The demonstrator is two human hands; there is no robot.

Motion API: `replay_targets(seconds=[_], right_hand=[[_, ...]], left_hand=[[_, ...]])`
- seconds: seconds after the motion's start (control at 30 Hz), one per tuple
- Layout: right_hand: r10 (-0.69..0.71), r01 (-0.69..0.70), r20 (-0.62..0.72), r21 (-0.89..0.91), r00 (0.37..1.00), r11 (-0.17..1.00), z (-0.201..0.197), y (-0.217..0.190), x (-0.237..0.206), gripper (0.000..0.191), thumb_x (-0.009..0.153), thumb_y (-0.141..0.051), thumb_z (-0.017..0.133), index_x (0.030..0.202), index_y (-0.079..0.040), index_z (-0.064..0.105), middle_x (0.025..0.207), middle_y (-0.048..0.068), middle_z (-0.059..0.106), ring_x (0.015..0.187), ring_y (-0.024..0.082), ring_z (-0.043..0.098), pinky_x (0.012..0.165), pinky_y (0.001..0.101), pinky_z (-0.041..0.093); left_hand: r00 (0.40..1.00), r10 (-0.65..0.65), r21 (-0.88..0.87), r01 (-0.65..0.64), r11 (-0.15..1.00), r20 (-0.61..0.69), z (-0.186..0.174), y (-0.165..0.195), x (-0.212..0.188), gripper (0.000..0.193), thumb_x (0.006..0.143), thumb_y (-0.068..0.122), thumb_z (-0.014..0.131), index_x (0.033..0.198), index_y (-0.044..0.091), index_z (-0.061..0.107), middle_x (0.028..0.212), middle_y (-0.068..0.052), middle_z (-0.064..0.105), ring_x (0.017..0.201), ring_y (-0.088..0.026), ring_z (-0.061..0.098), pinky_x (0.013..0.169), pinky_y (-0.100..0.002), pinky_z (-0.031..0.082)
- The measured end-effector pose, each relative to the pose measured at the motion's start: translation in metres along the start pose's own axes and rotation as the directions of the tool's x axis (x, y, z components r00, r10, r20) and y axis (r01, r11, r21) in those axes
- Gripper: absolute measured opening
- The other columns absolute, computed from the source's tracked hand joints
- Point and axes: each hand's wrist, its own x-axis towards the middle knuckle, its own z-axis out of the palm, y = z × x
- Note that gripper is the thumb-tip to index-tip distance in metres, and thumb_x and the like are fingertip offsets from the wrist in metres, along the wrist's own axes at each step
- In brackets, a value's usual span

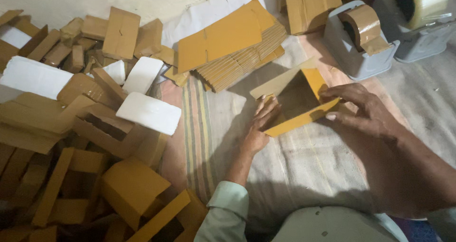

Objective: The person assembles small cardboard boxes by folding flat sheets into rectangular shapes and pressing the edges to form creases. They repeatedly pick up flat sheets, fold them, and place the finished boxes aside.

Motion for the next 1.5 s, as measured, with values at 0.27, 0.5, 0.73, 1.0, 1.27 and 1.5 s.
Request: replay_targets(seconds=[0.27, 0.5, 0.73, 1.0, 1.27, 1.5], right_hand=[[0.121, -0.122, -0.021, -0.163, 0.992, 0.979, 0.023, 0.069, 0.012, 0.039, 0.076, -0.028, 0.088, 0.108, -0.006, 0.084, 0.122, 0.019, 0.067, 0.118, 0.03, 0.061, 0.103, 0.0434, 0.049], [0.225, -0.216, -0.007, 0.261, 0.974, 0.941, 0.027, 0.031, 0.015, 0.035, 0.084, -0.011, 0.078, 0.118, -0.002, 0.075, 0.106, 0.01, 0.08, 0.099, 0.02, 0.074, 0.088, 0.0338, 0.059], [0.567, -0.258, -0.047, 0.857, 0.823, 0.445, 0.047, -0.051, 0.012, 0.032, 0.085, -0.004, 0.069, 0.114, 0.007, 0.061, 0.109, 0.02, 0.074, 0.104, 0.03, 0.076, 0.091, 0.0439, 0.06], [0.434, -0.325, -0.338, 0.334, 0.835, 0.885, 0.052, -0.007, 0.018, 0.056, 0.09, -0.016, 0.076, 0.135, 0.01, 0.058, 0.125, 0.033, 0.06, 0.112, 0.039, 0.063, 0.095, 0.0466, 0.055], [0.174, -0.136, -0.304, 0.141, 0.937, 0.981, 0.065, 0.07, 0.028, 0.092, 0.089, -0.012, 0.069, 0.164, 0.002, 0.018, 0.162, 0.03, 0.029, 0.145, 0.042, 0.038, 0.117, 0.0453, 0.036], [0.118, -0.1, -0.295, 0.075, 0.948, 0.992, 0.068, 0.073, 0.025, 0.077, 0.095, -0.011, 0.055, 0.163, 0.004, 0.023, 0.155, 0.03, 0.044, 0.143, 0.037, 0.048, 0.118, 0.0436, 0.039]], left_hand=[[0.98, -0.199, -0.458, 0.187, 0.869, 0.022, -0.006, 0.006, -0.01, 0.048, 0.098, -0.003, 0.063, 0.143, 0.013, 0.068, 0.169, -0.006, 0.048, 0.168, -0.031, 0.017, 0.13, -0.045, 0.024], [0.909, -0.378, -0.595, 0.208, 0.776, -0.175, 0.023, 0.037, -0.021, 0.037, 0.097, 0.018, 0.075, 0.129, 0.002, 0.069, 0.145, -0.015, 0.064, 0.149, -0.023, 0.039, 0.113, -0.034, 0.046], [0.742, -0.643, -0.704, 0.354, 0.616, -0.19, 0.051, 0.031, -0.014, 0.04, 0.109, 0.032, 0.072, 0.111, -0.008, 0.066, 0.095, -0.011, 0.065, 0.084, -0.015, 0.054, 0.079, -0.03, 0.048], [0.538, -0.768, -0.44, 0.629, 0.641, -0.348, 0.035, 0.06, 0.014, 0.059, 0.092, 0.033, 0.074, 0.136, 0.0, 0.053, 0.12, -0.022, 0.066, 0.105, -0.029, 0.067, 0.09, -0.039, 0.055], [0.842, -0.337, 0.263, 0.469, 0.843, -0.42, -0.001, 0.049, 0.044, 0.123, 0.065, 0.031, 0.092, 0.156, -0.004, 0.018, 0.158, -0.027, 0.029, 0.144, -0.047, 0.028, 0.114, -0.063, 0.019], [0.956, -0.195, 0.467, 0.279, 0.839, -0.22, -0.021, 0.041, 0.033, 0.053, 0.085, 0.024, 0.08, 0.131, 0.006, 0.061, 0.13, -0.013, 0.064, 0.134, -0.032, 0.053, 0.126, -0.056, 0.029]])
